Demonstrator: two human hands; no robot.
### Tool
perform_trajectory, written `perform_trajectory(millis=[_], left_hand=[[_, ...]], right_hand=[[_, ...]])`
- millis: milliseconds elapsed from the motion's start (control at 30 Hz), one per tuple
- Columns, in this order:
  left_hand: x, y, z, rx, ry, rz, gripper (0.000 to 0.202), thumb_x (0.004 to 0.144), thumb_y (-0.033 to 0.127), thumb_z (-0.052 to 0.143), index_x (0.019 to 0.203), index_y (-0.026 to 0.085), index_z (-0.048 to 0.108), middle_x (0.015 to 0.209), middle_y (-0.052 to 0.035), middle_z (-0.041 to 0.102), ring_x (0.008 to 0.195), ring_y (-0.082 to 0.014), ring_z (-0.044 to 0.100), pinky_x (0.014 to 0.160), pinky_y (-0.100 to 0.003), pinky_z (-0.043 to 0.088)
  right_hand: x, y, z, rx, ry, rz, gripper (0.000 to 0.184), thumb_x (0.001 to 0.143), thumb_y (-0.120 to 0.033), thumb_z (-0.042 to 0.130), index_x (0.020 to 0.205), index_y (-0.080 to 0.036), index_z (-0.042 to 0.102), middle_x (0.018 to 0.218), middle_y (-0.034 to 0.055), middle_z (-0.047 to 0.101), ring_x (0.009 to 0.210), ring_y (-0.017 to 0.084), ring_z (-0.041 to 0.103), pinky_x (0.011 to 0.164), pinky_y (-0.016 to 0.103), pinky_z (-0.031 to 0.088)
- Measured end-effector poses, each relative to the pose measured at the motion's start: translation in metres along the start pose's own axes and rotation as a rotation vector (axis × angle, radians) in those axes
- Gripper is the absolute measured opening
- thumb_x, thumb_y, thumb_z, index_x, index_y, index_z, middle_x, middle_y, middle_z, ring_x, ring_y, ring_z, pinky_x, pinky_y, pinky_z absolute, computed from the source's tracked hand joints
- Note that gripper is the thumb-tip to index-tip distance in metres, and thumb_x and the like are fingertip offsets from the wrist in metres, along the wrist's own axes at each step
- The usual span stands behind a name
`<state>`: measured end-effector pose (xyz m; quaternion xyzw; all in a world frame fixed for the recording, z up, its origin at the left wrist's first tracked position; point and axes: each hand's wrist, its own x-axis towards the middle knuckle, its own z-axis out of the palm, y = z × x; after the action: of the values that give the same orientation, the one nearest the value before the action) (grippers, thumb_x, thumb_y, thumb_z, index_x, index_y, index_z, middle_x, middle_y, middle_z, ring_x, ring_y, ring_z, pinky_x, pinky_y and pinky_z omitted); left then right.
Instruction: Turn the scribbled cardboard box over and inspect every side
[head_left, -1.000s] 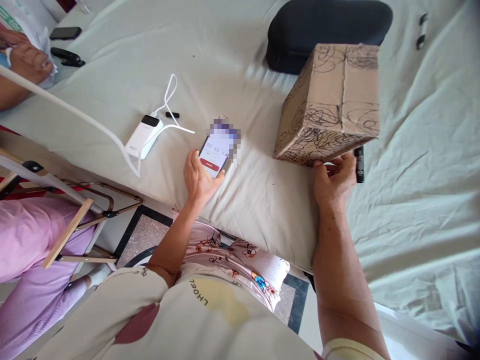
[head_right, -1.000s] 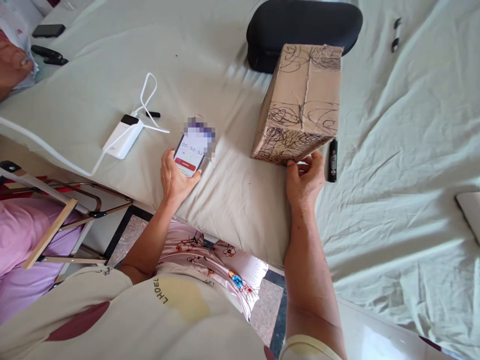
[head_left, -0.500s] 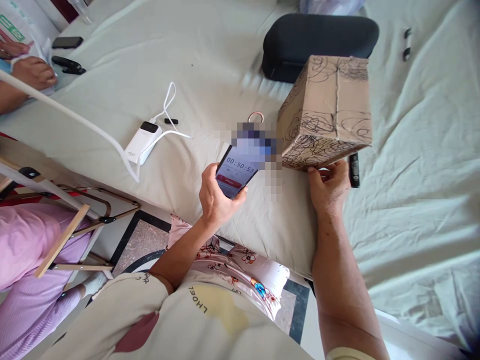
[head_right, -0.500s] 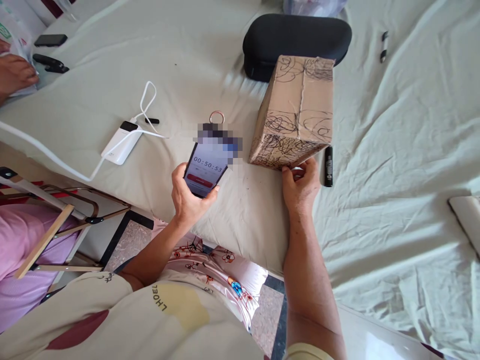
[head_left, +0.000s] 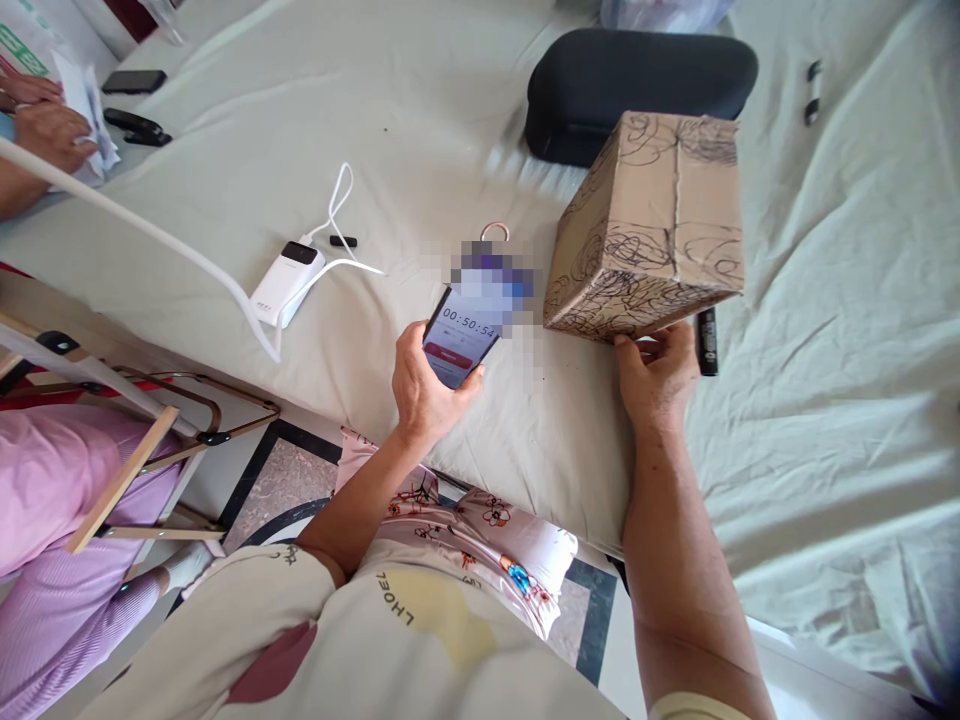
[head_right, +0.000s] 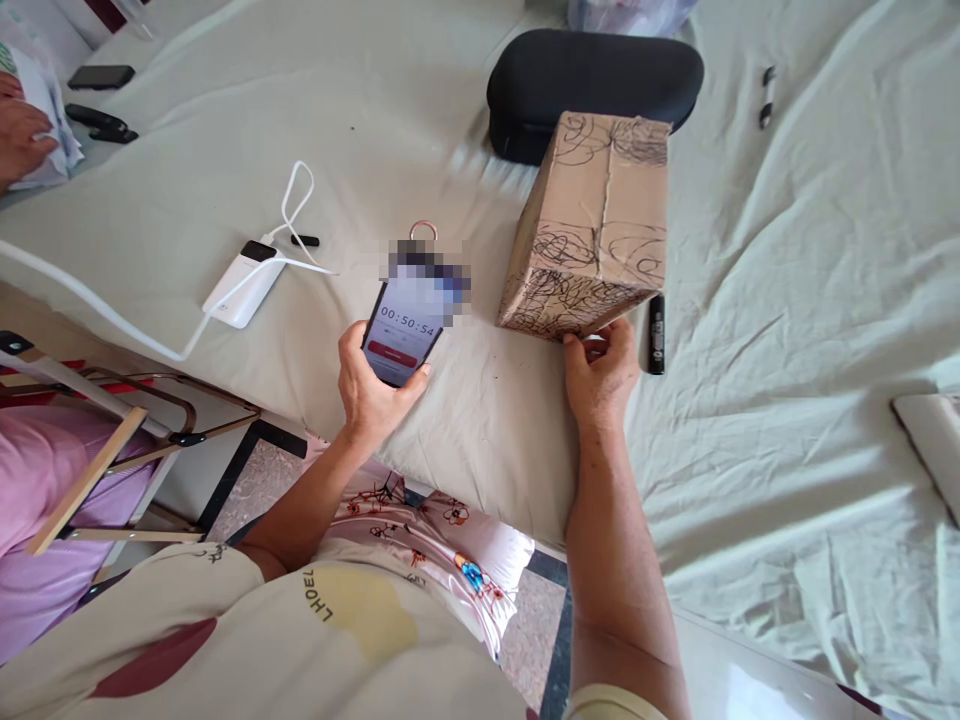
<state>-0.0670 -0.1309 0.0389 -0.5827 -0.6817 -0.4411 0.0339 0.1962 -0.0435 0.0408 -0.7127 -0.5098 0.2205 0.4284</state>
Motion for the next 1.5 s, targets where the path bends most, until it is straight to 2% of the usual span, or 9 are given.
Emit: perform_trajectory(millis=[233,567,800,933,1133,1233,1333,1433,1500], left_hand=[[0.006,-0.016,0.001,0.027,-0.039,-0.109,0.082,0.075,0.037,0.080,0.141,0.016,0.036,0.139,-0.0214,0.061,0.134,-0.0331,0.064,0.114,-0.047,0.054],[0.012,-0.013,-0.001,0.034,-0.082,-0.169,0.086,0.073,0.037,0.081,0.141,0.015,0.035,0.143,-0.0231,0.059,0.138,-0.0351,0.061,0.119,-0.050,0.051],[0.038,-0.031,-0.005,0.190,-0.181,-0.293,0.085,0.070,0.027,0.085,0.142,0.011,0.042,0.154,-0.0277,0.054,0.152,-0.0390,0.047,0.133,-0.059,0.030],[0.052,-0.049,-0.006,0.318,-0.205,-0.357,0.084,0.071,0.028,0.083,0.144,0.008,0.047,0.166,-0.0293,0.042,0.162,-0.0392,0.035,0.135,-0.060,0.025],[0.062,-0.059,-0.016,0.391,-0.299,-0.405,0.082,0.077,0.036,0.078,0.149,0.006,0.052,0.168,-0.0293,0.041,0.163,-0.0437,0.031,0.134,-0.067,0.022],[0.059,-0.054,-0.019,0.394,-0.336,-0.332,0.082,0.082,0.037,0.073,0.155,0.006,0.047,0.169,-0.0290,0.040,0.163,-0.0455,0.030,0.133,-0.070,0.020],[0.058,-0.035,-0.014,0.249,-0.389,-0.172,0.080,0.087,0.039,0.069,0.157,0.009,0.044,0.167,-0.0258,0.044,0.162,-0.0412,0.035,0.135,-0.063,0.025],[0.067,0.003,-0.002,-0.018,-0.389,0.070,0.078,0.095,0.044,0.064,0.162,0.018,0.034,0.171,-0.0175,0.041,0.163,-0.0297,0.036,0.136,-0.049,0.031],[0.079,0.034,0.010,-0.126,-0.351,0.191,0.075,0.099,0.048,0.060,0.163,0.022,0.032,0.174,-0.0140,0.037,0.166,-0.0260,0.031,0.136,-0.046,0.030]], right_hand=[[0.001,-0.002,0.001,0.007,0.006,0.009,0.031,0.066,-0.034,0.064,0.093,-0.025,0.051,0.091,0.0004,0.067,0.073,0.015,0.059,0.075,0.032,0.050],[0.001,-0.001,0.001,-0.012,0.011,0.018,0.031,0.067,-0.032,0.065,0.094,-0.025,0.053,0.094,0.0002,0.068,0.073,0.015,0.060,0.076,0.033,0.050],[0.001,-0.001,0.001,0.010,0.000,0.020,0.028,0.068,-0.032,0.065,0.092,-0.024,0.054,0.096,0.0013,0.071,0.073,0.014,0.060,0.076,0.032,0.051],[0.001,-0.001,0.001,0.023,-0.004,0.023,0.033,0.069,-0.028,0.066,0.100,-0.024,0.056,0.100,0.0020,0.071,0.074,0.014,0.061,0.076,0.032,0.051],[-0.002,-0.002,0.000,0.038,-0.034,-0.011,0.041,0.080,-0.022,0.066,0.119,-0.028,0.055,0.107,0.0030,0.071,0.082,0.016,0.064,0.083,0.038,0.055],[0.000,0.002,0.002,0.026,-0.036,-0.020,0.045,0.077,-0.023,0.066,0.121,-0.023,0.057,0.103,0.0031,0.071,0.079,0.015,0.064,0.080,0.036,0.055],[0.004,0.009,0.004,0.010,-0.026,-0.052,0.041,0.074,-0.026,0.064,0.115,-0.022,0.060,0.098,0.0005,0.070,0.076,0.014,0.063,0.077,0.034,0.055],[0.005,0.015,0.004,-0.028,-0.017,-0.114,0.036,0.074,-0.026,0.063,0.110,-0.024,0.060,0.095,-0.0011,0.068,0.074,0.014,0.061,0.077,0.034,0.053],[0.005,0.018,0.004,-0.051,-0.029,-0.144,0.030,0.076,-0.026,0.062,0.106,-0.024,0.060,0.092,-0.0013,0.067,0.073,0.014,0.060,0.076,0.033,0.053]])
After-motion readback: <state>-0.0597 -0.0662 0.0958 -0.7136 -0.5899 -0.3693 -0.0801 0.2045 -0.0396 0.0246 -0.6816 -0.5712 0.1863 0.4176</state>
